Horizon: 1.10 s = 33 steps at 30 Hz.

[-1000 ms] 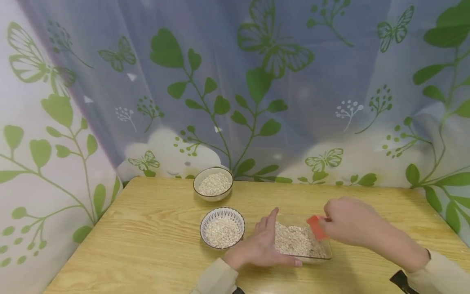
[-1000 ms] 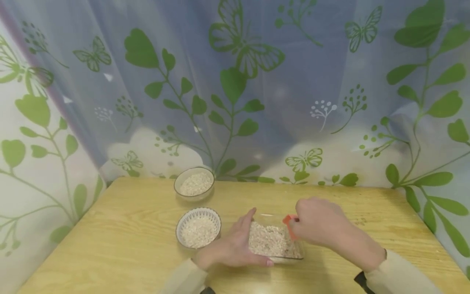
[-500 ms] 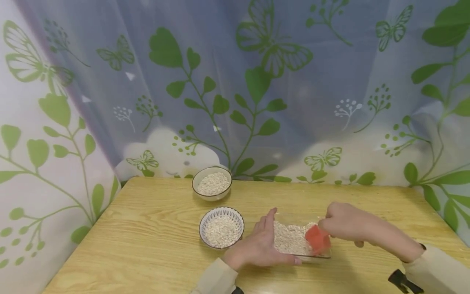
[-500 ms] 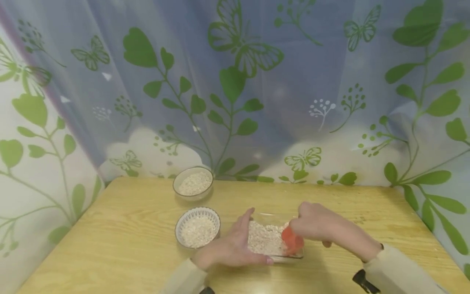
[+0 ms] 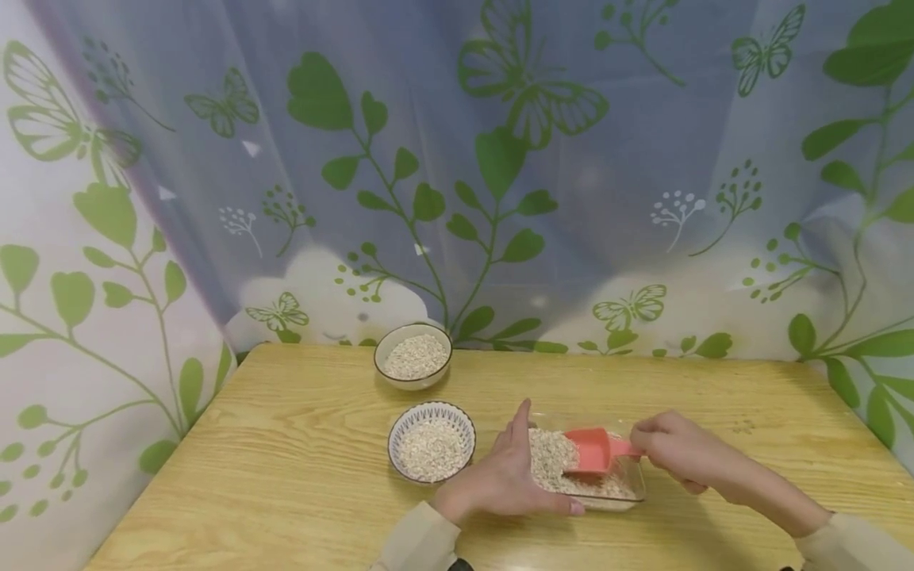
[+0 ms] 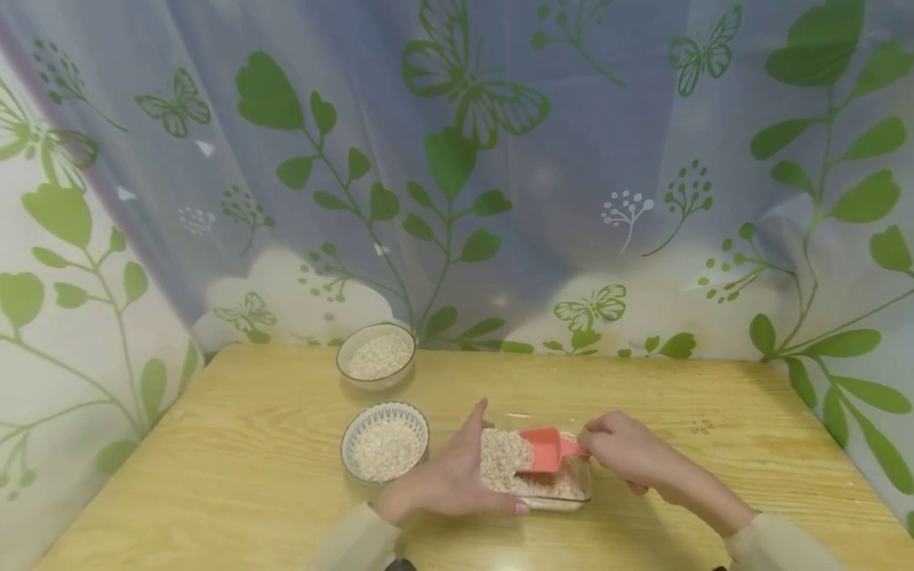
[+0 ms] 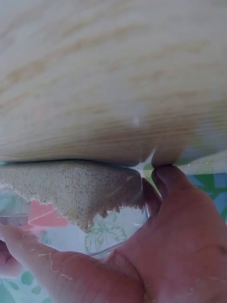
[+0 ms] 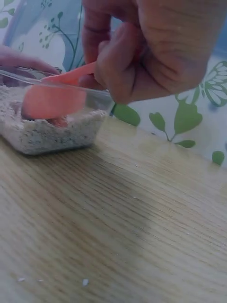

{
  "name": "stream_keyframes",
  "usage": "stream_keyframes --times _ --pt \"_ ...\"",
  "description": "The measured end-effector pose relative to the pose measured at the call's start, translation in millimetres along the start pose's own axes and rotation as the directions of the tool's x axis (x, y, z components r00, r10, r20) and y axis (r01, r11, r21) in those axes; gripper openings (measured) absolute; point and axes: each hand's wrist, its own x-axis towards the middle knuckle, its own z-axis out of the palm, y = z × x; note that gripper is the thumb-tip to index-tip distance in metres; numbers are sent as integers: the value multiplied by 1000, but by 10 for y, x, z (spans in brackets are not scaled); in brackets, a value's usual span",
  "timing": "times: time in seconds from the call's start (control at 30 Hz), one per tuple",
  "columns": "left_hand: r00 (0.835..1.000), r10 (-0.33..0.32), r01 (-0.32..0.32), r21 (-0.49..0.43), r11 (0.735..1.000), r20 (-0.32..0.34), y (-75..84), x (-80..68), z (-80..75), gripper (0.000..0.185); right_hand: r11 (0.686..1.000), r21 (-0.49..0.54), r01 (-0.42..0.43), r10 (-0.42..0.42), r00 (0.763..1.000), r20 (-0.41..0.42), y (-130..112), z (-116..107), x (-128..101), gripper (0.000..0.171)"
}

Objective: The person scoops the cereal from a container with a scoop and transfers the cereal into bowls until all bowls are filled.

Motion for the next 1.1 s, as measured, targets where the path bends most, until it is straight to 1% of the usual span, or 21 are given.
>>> stream_keyframes --times 0.07,0.13,0.27,0.33,0.47,0.57,0.67,0.7,0.77,0.83,0.93,1.0,1.1 --pt "1000 -6 6 -9 1000 1 1 1 6 144 998 -30 49 -48 999 17 24 -8 28 25" --pt "1000 -7 7 -13 1000 1 2 2 10 143 989 -90 117 -114 993 30 36 -9 60 25" --pt "1000 -12 12 -5 1000 -3 1 11 22 143 954 -208 217 -212 976 46 37 0 124 22" --pt "1000 -12 12 0 1000 -9 1 16 27 143 935 -242 258 -250 966 65 39 1 147 21" --pt "1000 -4 4 -2 1000 -16 1 24 31 142 921 -217 324 -301 944 134 55 -8 161 21" --pt "1000 -2 2 -9 1000 -15 0 26 31 141 929 -148 339 -307 930 199 71 -26 161 22" --pt "1000 -8 7 -17 1000 -10 -3 27 31 141 957 -23 290 -274 924 267 89 -56 151 23" --pt "1000 -7 7 -19 1000 -9 -4 27 30 141 966 23 258 -253 923 290 93 -67 146 23" --pt "1000 -9 8 -24 1000 -5 -7 27 29 141 975 108 195 -221 918 328 97 -81 130 25" --pt "1000 -9 9 -26 1000 -1 -11 28 28 140 975 178 134 -191 914 357 95 -78 119 26" --pt "1000 -8 8 -25 1000 1 -19 29 24 140 967 244 71 -163 911 380 82 -50 110 25" --pt "1000 -5 5 -22 1000 -1 -24 32 20 140 961 276 36 -143 914 380 77 -24 106 22" --pt "1000 -2 2 -19 1000 -6 -29 35 12 139 953 304 11 -128 922 367 86 7 100 16"
